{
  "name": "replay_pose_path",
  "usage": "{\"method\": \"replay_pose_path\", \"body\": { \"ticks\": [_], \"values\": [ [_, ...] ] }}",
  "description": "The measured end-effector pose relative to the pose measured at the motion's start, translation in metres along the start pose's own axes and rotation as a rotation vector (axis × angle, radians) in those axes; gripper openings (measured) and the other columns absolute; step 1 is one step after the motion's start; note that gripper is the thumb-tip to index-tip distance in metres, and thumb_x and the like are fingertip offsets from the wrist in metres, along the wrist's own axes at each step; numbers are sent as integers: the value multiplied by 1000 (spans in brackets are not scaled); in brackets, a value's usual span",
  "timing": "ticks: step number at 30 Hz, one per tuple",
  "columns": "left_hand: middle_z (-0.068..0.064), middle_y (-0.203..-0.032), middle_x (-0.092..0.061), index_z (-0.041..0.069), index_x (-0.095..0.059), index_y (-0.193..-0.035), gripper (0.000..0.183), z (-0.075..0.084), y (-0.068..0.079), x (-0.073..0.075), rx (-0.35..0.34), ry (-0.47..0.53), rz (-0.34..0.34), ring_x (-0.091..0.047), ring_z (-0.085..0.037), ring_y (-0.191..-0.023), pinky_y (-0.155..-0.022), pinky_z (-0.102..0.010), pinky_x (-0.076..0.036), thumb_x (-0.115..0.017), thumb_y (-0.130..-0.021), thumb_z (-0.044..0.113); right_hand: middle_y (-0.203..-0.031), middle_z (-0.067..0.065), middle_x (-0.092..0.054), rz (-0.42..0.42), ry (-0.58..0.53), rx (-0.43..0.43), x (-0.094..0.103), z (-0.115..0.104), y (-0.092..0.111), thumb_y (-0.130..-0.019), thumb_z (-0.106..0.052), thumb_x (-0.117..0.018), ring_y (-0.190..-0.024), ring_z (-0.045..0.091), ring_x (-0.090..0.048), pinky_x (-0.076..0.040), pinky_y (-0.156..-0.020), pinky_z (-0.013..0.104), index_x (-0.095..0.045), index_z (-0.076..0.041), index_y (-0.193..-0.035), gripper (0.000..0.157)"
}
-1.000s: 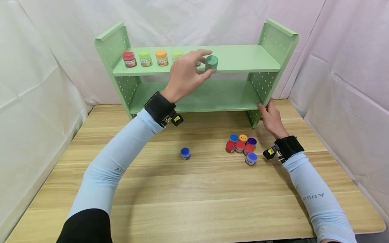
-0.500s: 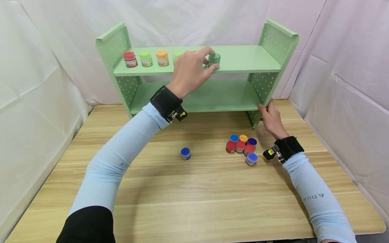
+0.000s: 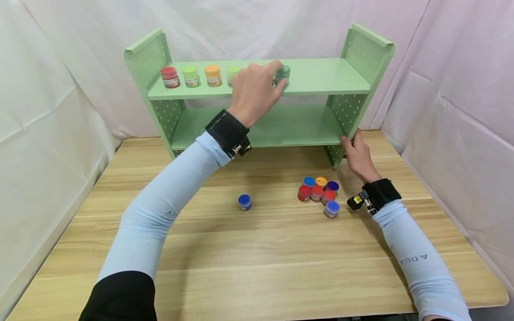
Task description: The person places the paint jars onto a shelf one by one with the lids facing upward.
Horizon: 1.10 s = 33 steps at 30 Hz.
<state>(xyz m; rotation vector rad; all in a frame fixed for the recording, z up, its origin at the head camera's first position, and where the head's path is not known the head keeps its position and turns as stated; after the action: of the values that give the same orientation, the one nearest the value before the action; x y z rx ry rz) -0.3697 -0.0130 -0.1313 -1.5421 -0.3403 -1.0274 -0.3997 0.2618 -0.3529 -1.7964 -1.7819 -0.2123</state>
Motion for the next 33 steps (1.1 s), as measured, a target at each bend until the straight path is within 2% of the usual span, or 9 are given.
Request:
{"method": "replay_pose_path", "body": {
  "ticks": [6, 14, 17, 20, 23, 25, 28, 33],
  "values": [
    [5, -81, -73, 28, -66, -114, 27, 1, -3, -3, 10, -21, -11, -34, -13, -52, -46, -27, -20, -52, -95, 42, -146, 24, -41, 3, -9, 0, 1, 1, -2, -102, -41, -31, -125, 42, -50, -51, -88, 56, -13, -22, -153, 58],
    [3, -73, -70, 27, -65, -117, 29, 3, -2, -4, -20, -45, 33, -32, -15, -52, -47, -27, -19, -51, -96, 41, -147, 23, -41, 11, 11, 7, 1, -1, 1, -101, -46, -31, -127, 40, -49, -50, -90, 56, -14, -26, -153, 58],
    [0, -64, -61, 27, -62, -124, 32, 5, 0, -2, -43, -59, 65, -31, -16, -52, -47, -28, -18, -50, -96, 40, -146, 22, -41, 11, 16, 13, 2, -2, 1, -101, -47, -31, -126, 39, -50, -50, -90, 56, -14, -27, -153, 57],
    [0, -57, -44, 26, -56, -133, 39, 6, 3, -1, -63, -76, 79, -30, -16, -50, -47, -28, -18, -49, -97, 40, -147, 22, -40, 0, 14, 15, 1, -3, 1, -101, -47, -30, -126, 40, -50, -51, -89, 54, -13, -29, -153, 57],
    [0, -57, -36, 22, -48, -140, 46, 6, 5, 1, -74, -72, 81, -30, -16, -49, -46, -28, -20, -47, -98, 41, -148, 21, -39, -10, 8, 17, -1, -3, 0, -101, -47, -30, -125, 39, -50, -53, -87, 51, -12, -29, -153, 57],
    [0, -58, -38, 20, -45, -141, 49, 6, 7, 2, -86, -53, 86, -31, -17, -48, -46, -28, -22, -48, -98, 42, -148, 21, -39, -10, 8, 16, -1, -3, 0, -101, -47, -29, -125, 39, -51, -54, -86, 50, -11, -29, -153, 57],
    [-1, -64, -50, 17, -50, -135, 43, 8, 12, 6, -121, 0, 111, -37, -18, -49, -46, -28, -25, -50, -98, 39, -148, 21, -40, -8, 9, 12, 0, -2, -1, -101, -48, -30, -125, 39, -51, -54, -85, 49, -11, -30, -153, 57],
    [-1, -86, -69, 16, -59, -120, 30, 8, 24, 9, -185, 99, 138, -48, -18, -53, -46, -28, -26, -57, -95, 32, -147, 21, -40, -3, 8, 2, 1, 0, -1, -101, -47, -29, -124, 40, -52, -54, -84, 49, -12, -29, -153, 58]
  ]
}}
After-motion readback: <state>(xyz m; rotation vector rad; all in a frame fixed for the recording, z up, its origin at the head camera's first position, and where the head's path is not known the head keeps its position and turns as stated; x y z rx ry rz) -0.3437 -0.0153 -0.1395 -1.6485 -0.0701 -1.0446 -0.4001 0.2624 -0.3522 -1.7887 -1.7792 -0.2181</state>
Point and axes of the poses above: each hand's wrist, its own y-axis away from the middle knuckle, its own x-axis out of the back of the hand, z = x × y, the point moved 10 cm from there along -y, towards the middle knuckle
